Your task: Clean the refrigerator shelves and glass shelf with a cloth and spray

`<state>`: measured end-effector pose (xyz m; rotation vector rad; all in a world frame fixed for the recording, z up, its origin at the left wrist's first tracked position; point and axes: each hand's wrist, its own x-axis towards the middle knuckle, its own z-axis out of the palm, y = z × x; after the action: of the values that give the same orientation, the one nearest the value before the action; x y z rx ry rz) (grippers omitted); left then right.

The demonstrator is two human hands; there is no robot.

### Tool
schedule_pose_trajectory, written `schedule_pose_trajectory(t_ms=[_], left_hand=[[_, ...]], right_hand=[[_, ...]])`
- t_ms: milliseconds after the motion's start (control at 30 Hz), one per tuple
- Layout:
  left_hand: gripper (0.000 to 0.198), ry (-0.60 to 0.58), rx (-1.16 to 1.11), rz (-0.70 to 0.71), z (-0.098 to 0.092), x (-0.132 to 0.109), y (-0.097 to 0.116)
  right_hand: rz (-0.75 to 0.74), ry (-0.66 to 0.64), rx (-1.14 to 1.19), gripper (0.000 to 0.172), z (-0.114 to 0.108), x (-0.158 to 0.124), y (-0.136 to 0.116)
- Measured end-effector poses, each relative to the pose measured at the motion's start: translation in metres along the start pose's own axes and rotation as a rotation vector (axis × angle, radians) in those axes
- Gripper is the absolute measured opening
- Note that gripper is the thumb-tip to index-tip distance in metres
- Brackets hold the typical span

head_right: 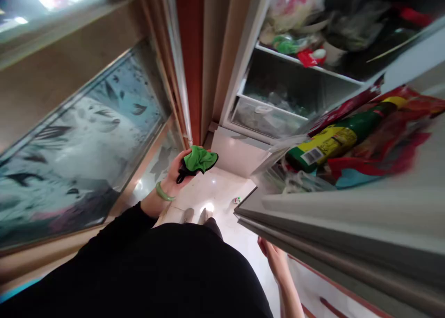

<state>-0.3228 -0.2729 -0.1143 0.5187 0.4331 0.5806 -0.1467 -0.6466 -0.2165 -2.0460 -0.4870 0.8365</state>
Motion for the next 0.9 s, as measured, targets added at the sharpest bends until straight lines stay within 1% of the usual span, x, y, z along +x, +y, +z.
schedule_pose_trajectory(t_ms=[67, 133, 233, 333, 367, 433, 500, 533, 600, 667, 733, 833, 900], left_hand=[[0.029, 0.011, -0.043, 0.052, -0.014, -0.02, 0.002], [0.03, 0.022, -0.065, 0.118, -0.027, -0.039, 0.001], [0.032, 0.09, -0.079, 0.249, -0.044, -0.065, -0.01], [0.031, 0.234, -0.086, 0.424, -0.057, -0.087, -0.033], [0.03, 0.301, -0.071, 0.492, -0.061, -0.095, -0.042], [0.028, 0.474, -0.005, 0.618, -0.067, -0.114, -0.063], [0.028, 0.671, 0.078, 0.705, -0.072, -0.137, -0.085], [0.029, 0.754, 0.116, 0.724, -0.075, -0.15, -0.095], [0.036, 0.877, 0.181, 0.74, -0.081, -0.178, -0.113], [0.046, 0.958, 0.246, 0.753, -0.089, -0.208, -0.127], [0.055, 1.03, 0.31, 0.788, -0.101, -0.24, -0.137], [0.063, 1.104, 0.348, 0.868, -0.127, -0.293, -0.145], [0.065, 1.157, 0.323, 0.912, -0.147, -0.334, -0.147]], right_hand=[[-0.062, -0.176, 0.046, 0.06, 0.028, 0.018, -0.031], [-0.168, -0.324, 0.076, 0.055, 0.055, 0.037, -0.06], [-0.326, -0.547, 0.009, 0.049, 0.092, 0.056, -0.102], [-0.487, -0.678, -0.073, 0.043, 0.127, 0.064, -0.138], [-0.533, -0.715, -0.068, 0.046, 0.139, 0.064, -0.148], [-0.577, -0.814, -0.03, 0.058, 0.163, 0.06, -0.161], [-0.563, -0.949, -0.025, 0.069, 0.189, 0.053, -0.168], [-0.545, -1.022, -0.044, 0.071, 0.202, 0.047, -0.168], [-0.505, -1.158, -0.111, 0.073, 0.227, 0.032, -0.165], [-0.478, -1.272, -0.195, 0.073, 0.252, 0.012, -0.159], [-0.494, -1.356, -0.278, 0.069, 0.278, -0.011, -0.151], [-0.563, -1.465, -0.352, 0.059, 0.324, -0.054, -0.14], [-0.602, -1.535, -0.366, 0.052, 0.361, -0.088, -0.133]])
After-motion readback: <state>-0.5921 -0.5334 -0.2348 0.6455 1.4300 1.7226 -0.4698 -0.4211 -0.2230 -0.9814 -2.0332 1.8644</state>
